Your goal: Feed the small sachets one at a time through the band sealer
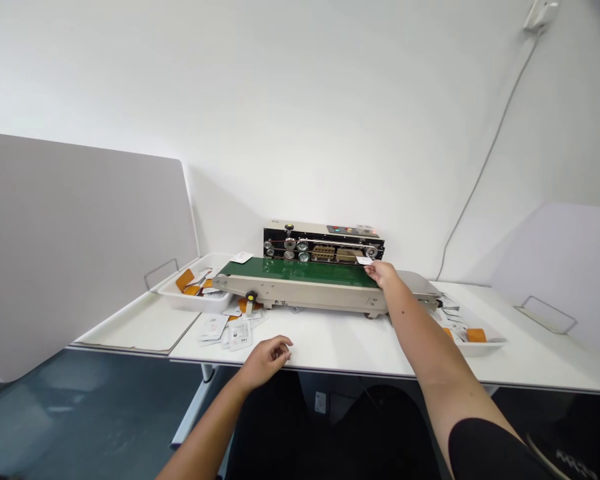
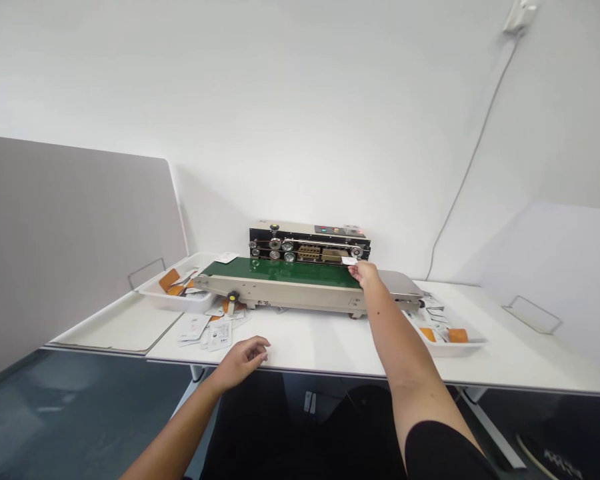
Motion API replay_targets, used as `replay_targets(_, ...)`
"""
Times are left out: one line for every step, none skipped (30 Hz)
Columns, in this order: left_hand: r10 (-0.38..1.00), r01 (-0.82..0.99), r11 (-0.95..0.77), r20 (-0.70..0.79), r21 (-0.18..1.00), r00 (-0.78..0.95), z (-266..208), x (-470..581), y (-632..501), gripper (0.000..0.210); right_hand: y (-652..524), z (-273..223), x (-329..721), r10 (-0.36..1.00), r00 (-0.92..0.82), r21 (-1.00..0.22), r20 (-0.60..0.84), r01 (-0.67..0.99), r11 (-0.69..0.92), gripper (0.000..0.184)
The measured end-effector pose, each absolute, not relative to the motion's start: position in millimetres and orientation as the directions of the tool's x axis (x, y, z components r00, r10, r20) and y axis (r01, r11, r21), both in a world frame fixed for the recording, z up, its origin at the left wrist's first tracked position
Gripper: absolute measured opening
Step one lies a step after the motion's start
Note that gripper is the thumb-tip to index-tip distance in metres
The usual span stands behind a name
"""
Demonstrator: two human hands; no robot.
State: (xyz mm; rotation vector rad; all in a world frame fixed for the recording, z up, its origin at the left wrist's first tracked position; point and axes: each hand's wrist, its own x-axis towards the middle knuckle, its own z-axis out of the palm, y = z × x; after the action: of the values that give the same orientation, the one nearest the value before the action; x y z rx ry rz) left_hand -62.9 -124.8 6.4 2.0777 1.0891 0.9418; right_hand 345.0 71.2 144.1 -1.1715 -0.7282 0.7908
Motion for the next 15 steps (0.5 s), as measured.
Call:
replay_targets(0.851, 0.452, -0.507, 0.346, 0.734, 0.394, 6.3, -63.0, -124.8, 0.022, 66.7, 144.6, 342.1, 0.835, 0.544, -0.974, 0.081, -0.135, 0.183, 0.017)
replay_targets(0.836, 0.478, -0.544, 0.398, 0.689, 0.378, 6.3, -63.3, -124.8, 0.021, 60.0, 144.5, 338.8, 0.818, 0.568, -0.979, 0.093, -0.096, 0.178, 0.018)
replay_targets(0.811, 0.506, -0.585, 0.459, 0.633, 0.363, 6.5, -64.2, -124.7, 0.02, 50.9, 143.3, 334.4, 0.786, 0.601, -0.981, 0.144, -0.02, 0.194, 0.02)
replay_targets(0.778, 0.535, -0.624, 0.518, 0.569, 0.356, 6.7, -65.6, -124.4, 0.02, 39.4, 140.4, 328.6, 0.739, 0.627, -0.966, 0.245, 0.097, 0.238, 0.022)
replay_targets(0.744, 0.565, -0.654, 0.565, 0.503, 0.358, 6.8, -67.6, -123.8, 0.02, 25.8, 135.1, 321.0, 0.685, 0.624, -0.926, 0.377, 0.244, 0.288, 0.025)
replay_targets(0.715, 0.598, -0.671, 0.595, 0.437, 0.367, 6.7, -70.1, -122.8, 0.02, 10.7, 127.1, 311.6, 0.631, 0.579, -0.854, 0.517, 0.399, 0.333, 0.027)
replay_targets(0.699, 0.64, -0.67, 0.611, 0.376, 0.373, 6.2, -73.1, -121.3, 0.021, -5.3, 116.1, 300.6, 0.593, 0.495, -0.761, 0.635, 0.532, 0.371, 0.029)
replay_targets(0.698, 0.692, -0.647, 0.615, 0.321, 0.367, 5.0, -76.3, -119.2, 0.024, -21.4, 102.5, 288.6, 0.608, 0.39, -0.692, 0.691, 0.599, 0.402, 0.031)
replay_targets(0.713, 0.753, -0.597, 0.613, 0.277, 0.34, 3.3, -79.4, -116.5, 0.028, -36.8, 86.8, 276.2, 0.646, 0.291, -0.654, 0.706, 0.618, 0.436, 0.033)
replay_targets(0.742, 0.816, -0.523, 0.603, 0.247, 0.293, 1.0, -82.2, -113.1, 0.035, -50.8, 69.9, 264.0, 0.679, 0.2, -0.63, 0.706, 0.617, 0.472, 0.033)
replay_targets(0.781, 0.872, -0.431, 0.58, 0.232, 0.232, -1.6, -84.5, -109.3, 0.044, -62.9, 52.8, 252.6, 0.717, 0.119, -0.624, 0.687, 0.602, 0.498, 0.031)
replay_targets(0.822, 0.913, -0.342, 0.541, 0.224, 0.175, -4.3, -86.2, -105.0, 0.054, -72.8, 36.6, 242.6, 0.75, 0.053, -0.632, 0.66, 0.579, 0.515, 0.03)
replay_targets(0.86, 0.937, -0.276, 0.49, 0.215, 0.141, -6.9, -87.3, -100.7, 0.061, -80.4, 22.1, 234.1, 0.778, 0.0, -0.648, 0.628, 0.554, 0.523, 0.029)
replay_targets(0.89, 0.946, -0.251, 0.433, 0.204, 0.143, -9.1, -87.7, -96.4, 0.065, -85.6, 9.9, 227.4, 0.803, -0.044, -0.667, 0.594, 0.53, 0.523, 0.027)
replay_targets(0.906, 0.944, -0.269, 0.383, 0.191, 0.18, -10.8, -87.5, -92.4, 0.064, -88.7, 0.4, 222.4, 0.824, -0.083, -0.685, 0.561, 0.512, 0.518, 0.026)
